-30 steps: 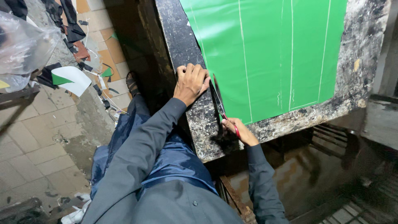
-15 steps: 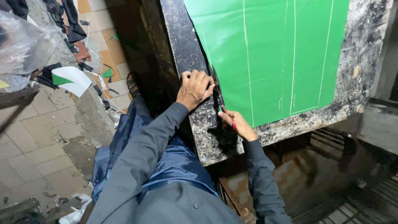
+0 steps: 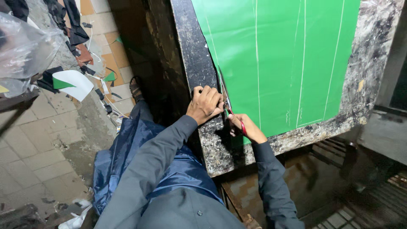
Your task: The person places a paper pattern on a large green sheet of material and traces its outline with a white marker. They then use scissors to cut the material along the traced lines, separating the patterned piece from the main sheet.
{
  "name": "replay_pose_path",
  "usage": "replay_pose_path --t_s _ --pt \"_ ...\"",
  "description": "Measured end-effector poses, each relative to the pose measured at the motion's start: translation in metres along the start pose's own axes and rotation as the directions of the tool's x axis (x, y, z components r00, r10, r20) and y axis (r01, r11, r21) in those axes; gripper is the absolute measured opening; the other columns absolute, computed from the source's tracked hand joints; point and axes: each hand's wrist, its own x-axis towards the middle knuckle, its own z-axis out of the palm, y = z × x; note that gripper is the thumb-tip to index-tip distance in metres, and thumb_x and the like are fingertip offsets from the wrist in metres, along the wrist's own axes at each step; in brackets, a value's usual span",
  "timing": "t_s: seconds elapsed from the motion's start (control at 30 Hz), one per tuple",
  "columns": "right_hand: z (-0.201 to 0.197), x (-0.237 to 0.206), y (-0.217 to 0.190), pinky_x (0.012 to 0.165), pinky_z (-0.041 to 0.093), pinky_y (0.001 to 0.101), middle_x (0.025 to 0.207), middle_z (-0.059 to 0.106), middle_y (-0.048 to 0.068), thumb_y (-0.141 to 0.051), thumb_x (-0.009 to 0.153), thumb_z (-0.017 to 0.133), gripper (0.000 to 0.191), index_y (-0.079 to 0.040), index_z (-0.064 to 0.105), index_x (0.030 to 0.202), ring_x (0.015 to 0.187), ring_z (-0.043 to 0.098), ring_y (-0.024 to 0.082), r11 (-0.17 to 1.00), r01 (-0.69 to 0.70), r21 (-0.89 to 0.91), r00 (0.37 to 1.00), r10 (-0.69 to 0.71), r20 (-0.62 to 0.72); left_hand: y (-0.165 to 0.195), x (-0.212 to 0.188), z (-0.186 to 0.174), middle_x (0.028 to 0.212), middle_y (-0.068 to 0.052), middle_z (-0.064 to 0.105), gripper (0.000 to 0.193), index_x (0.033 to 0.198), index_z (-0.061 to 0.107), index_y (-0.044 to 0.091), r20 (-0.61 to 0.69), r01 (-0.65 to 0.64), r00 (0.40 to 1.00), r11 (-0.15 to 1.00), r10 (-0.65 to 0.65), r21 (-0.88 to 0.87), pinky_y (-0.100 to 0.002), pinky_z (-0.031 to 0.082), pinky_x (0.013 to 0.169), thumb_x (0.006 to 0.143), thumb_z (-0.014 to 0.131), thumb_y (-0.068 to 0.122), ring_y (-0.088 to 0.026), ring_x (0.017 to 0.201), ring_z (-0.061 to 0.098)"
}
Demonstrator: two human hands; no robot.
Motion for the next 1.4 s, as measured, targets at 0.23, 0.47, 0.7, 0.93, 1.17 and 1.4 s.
replay_pose_path --t_s 0.23,0.47,0.7,0.93,1.17,1.4 --pt "-0.007 0.027 -0.030 0.062 0.049 0.0279 0.069 0.062 0.002 -0.055 0.102 0.047 0.055 -0.005 0.061 0.081 0.064 0.063 0.012 1.000 -0.006 -0.004 1.000 0.006 -0.015 -0.007 0.001 -0.005 0.088 -0.005 0.053 0.024 0.088 0.058 0.012 0.027 -0.001 1.000 0.997 0.003 -0.081 -0.044 0.038 0.086 0.083 0.074 0.028 -0.024 0.091 0.055" --pt "-0.014 0.038 -0.057 0.065 0.048 0.0264 0.076 0.062 0.001 -0.056 0.103 0.049 0.055 -0.005 0.063 0.087 0.070 0.059 0.010 0.993 0.034 -0.111 0.999 -0.033 0.012 -0.014 -0.001 -0.004 0.091 -0.004 0.053 0.025 0.090 0.059 0.014 0.121 0.041 0.992 0.997 -0.032 -0.070 -0.043 0.039 0.089 0.081 0.077 0.029 -0.024 0.096 0.054" --pt "-0.018 0.065 -0.088 0.059 0.044 0.0313 0.070 0.061 0.007 -0.053 0.102 0.053 0.056 -0.002 0.062 0.080 0.062 0.059 0.017 0.985 -0.103 -0.139 0.995 0.100 -0.028 -0.021 -0.004 -0.002 0.101 -0.007 0.053 0.040 0.101 0.065 0.008 0.188 0.017 0.982 0.998 -0.004 -0.067 -0.046 0.038 0.090 0.075 0.080 0.035 -0.026 0.104 0.053" --pt "-0.020 0.075 -0.125 0.063 0.049 0.0254 0.072 0.064 0.004 -0.056 0.102 0.051 0.056 -0.006 0.062 0.080 0.067 0.063 0.012 1.000 -0.016 0.010 1.000 0.016 0.015 -0.028 -0.006 0.002 0.108 -0.008 0.059 0.040 0.101 0.065 0.008 0.172 -0.020 0.985 0.997 0.032 -0.071 -0.048 0.038 0.091 0.076 0.077 0.037 -0.027 0.107 0.053" --pt "-0.010 0.092 -0.149 0.058 0.046 0.0307 0.067 0.055 0.004 -0.058 0.104 0.054 0.062 -0.003 0.056 0.075 0.061 0.057 0.015 0.999 -0.046 -0.014 0.998 0.046 -0.037 -0.032 -0.007 0.005 0.105 -0.011 0.060 0.038 0.097 0.063 0.006 0.184 -0.037 0.981 0.994 0.055 -0.100 -0.051 0.038 0.092 0.080 0.072 0.038 -0.029 0.103 0.055" --pt "-0.017 0.114 -0.184 0.056 0.050 0.0272 0.064 0.059 0.002 -0.053 0.101 0.052 0.055 -0.007 0.058 0.073 0.059 0.060 0.013 1.000 -0.017 -0.015 0.999 0.017 -0.027 -0.034 0.001 -0.006 0.090 -0.007 0.055 0.019 0.089 0.060 0.011 0.162 -0.074 0.983 0.992 0.090 -0.101 -0.046 0.038 0.084 0.089 0.067 0.029 -0.026 0.095 0.054"
